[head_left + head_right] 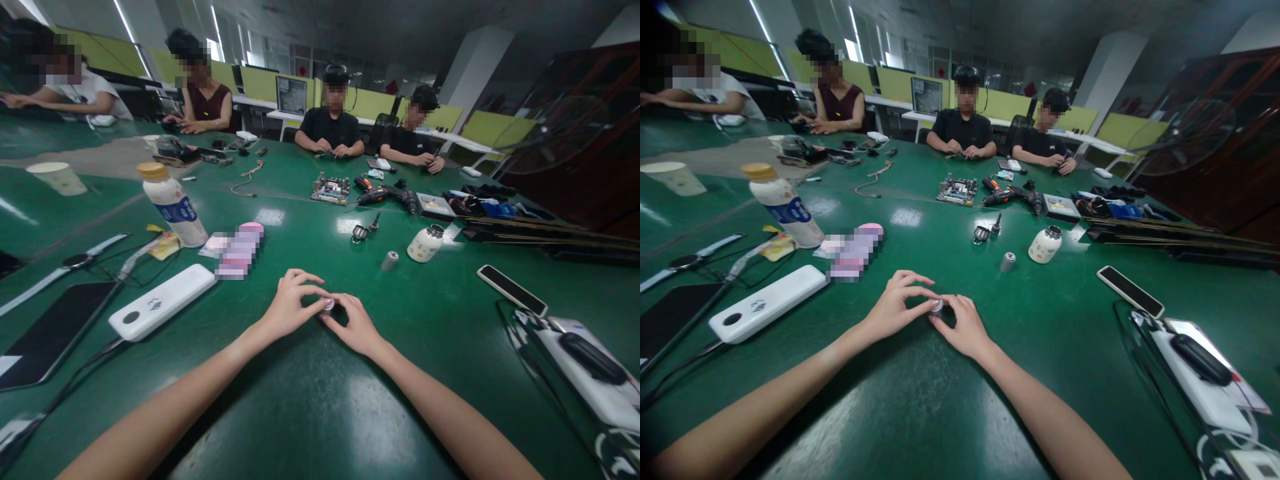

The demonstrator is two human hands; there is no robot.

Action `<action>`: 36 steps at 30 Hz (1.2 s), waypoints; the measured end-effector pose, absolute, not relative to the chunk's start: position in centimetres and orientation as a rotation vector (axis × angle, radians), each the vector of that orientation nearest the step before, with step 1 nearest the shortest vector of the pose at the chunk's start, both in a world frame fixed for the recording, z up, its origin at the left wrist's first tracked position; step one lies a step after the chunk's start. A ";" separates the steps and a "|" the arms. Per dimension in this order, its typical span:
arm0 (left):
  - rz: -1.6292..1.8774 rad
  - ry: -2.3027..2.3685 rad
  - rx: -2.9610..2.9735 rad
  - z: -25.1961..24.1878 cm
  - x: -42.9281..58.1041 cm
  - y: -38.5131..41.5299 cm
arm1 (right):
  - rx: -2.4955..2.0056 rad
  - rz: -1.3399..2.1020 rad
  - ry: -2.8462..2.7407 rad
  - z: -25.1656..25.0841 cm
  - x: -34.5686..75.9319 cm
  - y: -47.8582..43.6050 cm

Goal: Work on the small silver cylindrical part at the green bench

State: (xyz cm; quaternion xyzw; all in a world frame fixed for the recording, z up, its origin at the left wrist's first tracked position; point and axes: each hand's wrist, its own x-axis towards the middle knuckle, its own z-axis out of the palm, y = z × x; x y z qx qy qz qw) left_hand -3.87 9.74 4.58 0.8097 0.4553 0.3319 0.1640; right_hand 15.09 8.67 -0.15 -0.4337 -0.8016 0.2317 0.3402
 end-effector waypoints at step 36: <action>0.975 1.275 2.338 4.5 -3.7 9.3 | -1.109 0.575 -2.105 -0.2 15.0 8.6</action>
